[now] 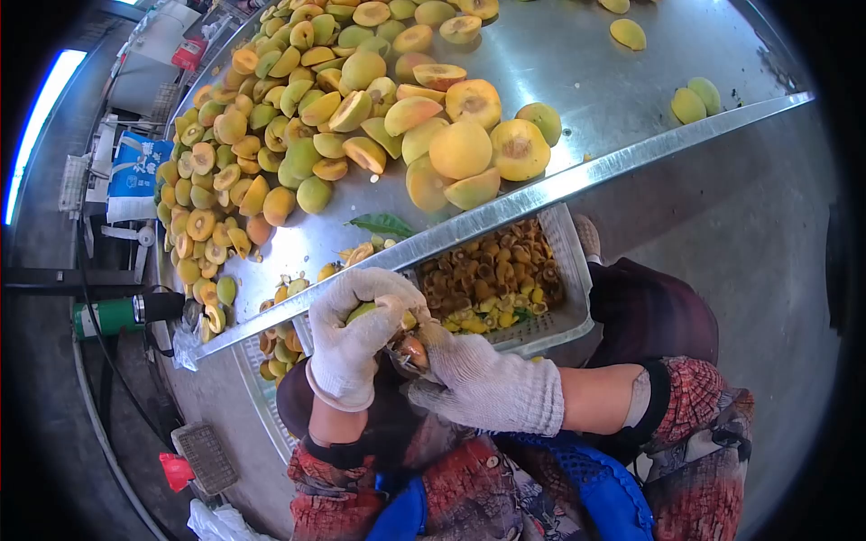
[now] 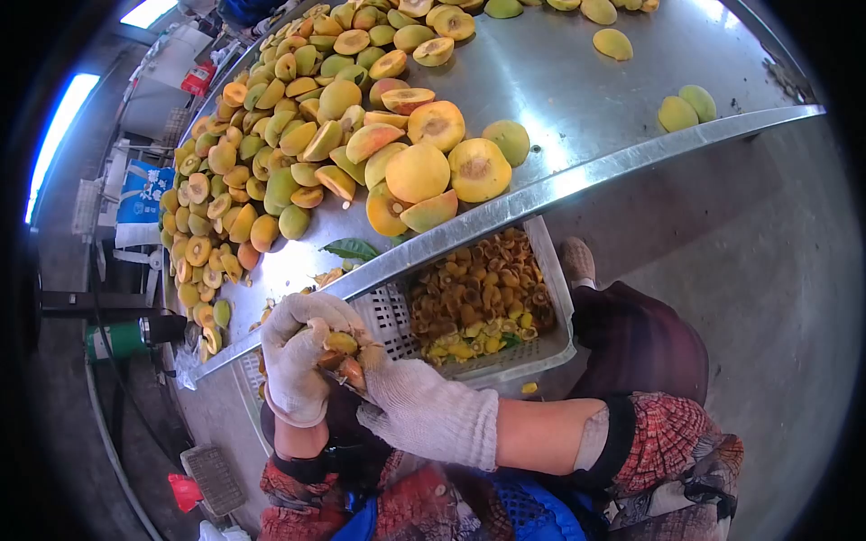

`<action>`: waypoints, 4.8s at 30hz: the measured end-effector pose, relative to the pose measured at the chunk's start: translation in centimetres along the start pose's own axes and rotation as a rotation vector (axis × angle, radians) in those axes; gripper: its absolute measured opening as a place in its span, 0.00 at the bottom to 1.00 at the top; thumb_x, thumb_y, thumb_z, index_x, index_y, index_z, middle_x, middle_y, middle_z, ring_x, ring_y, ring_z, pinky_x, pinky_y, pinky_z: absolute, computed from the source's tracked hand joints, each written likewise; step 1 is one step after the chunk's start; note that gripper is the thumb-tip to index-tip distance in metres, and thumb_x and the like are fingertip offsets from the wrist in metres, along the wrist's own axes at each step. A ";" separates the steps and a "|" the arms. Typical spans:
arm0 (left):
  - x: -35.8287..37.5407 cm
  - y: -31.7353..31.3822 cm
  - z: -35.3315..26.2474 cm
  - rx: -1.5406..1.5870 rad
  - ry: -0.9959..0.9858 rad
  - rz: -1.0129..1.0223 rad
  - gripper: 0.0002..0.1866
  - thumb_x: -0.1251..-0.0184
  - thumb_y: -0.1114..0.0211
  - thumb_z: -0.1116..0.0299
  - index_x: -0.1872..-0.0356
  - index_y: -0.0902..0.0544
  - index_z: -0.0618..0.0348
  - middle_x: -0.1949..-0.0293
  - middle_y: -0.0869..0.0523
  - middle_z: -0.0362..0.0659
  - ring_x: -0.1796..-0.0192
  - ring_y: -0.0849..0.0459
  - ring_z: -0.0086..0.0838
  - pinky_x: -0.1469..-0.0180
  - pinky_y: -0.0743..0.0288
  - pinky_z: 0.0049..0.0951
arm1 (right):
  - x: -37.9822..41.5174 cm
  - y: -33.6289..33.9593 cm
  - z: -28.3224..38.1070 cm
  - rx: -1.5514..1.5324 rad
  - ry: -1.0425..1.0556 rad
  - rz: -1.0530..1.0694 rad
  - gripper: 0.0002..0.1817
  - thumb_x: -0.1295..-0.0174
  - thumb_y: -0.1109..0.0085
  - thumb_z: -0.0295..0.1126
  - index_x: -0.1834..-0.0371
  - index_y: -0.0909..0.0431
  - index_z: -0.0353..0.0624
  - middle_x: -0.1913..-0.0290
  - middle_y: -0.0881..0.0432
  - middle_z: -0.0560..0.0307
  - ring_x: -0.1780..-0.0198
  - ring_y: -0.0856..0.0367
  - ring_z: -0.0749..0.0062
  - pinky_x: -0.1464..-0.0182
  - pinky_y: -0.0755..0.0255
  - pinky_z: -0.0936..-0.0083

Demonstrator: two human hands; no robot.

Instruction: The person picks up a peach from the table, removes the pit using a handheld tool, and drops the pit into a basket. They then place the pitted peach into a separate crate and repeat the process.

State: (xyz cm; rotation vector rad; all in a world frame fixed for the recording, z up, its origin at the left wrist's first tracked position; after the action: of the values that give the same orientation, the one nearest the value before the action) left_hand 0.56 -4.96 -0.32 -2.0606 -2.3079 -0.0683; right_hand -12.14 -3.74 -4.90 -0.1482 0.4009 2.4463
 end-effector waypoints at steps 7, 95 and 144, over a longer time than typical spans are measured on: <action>-0.6 -0.1 0.3 0.022 0.068 0.039 0.08 0.43 0.38 0.70 0.69 0.19 0.66 0.67 0.15 0.49 0.66 0.18 0.31 0.61 0.23 0.29 | -0.4 0.2 -0.2 -0.314 -0.289 0.121 0.16 0.40 0.43 0.36 0.58 0.29 0.33 0.74 0.23 0.41 0.69 0.18 0.50 0.67 0.24 0.60; -8.7 1.3 -0.8 -1.109 -0.102 -0.096 0.27 0.44 0.34 0.55 0.46 0.24 0.61 0.51 0.17 0.55 0.47 0.19 0.47 0.45 0.27 0.40 | -1.2 4.7 -1.7 0.955 -0.340 0.403 0.11 0.42 0.46 0.29 0.57 0.21 0.42 0.62 0.18 0.49 0.63 0.14 0.58 0.70 0.20 0.64; 2.1 -0.4 1.9 0.380 -0.066 -0.224 0.19 0.31 0.42 0.56 0.62 0.22 0.68 0.60 0.18 0.55 0.57 0.19 0.39 0.51 0.25 0.34 | -1.0 2.5 0.8 0.109 -0.038 0.031 0.17 0.40 0.46 0.31 0.50 0.31 0.35 0.64 0.22 0.38 0.62 0.21 0.42 0.61 0.24 0.57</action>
State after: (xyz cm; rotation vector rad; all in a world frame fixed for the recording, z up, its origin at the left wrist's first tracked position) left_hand -0.05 -2.80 -2.04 -1.6430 -2.3524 0.4033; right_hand -12.89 -5.92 -3.37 -0.0493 0.5220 2.4464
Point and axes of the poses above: each hand's wrist, its own x-axis away from the middle knuckle, its own y-axis out of the back of the hand, z = x × y, the point moved 5 cm from there along -x, towards the middle knuckle
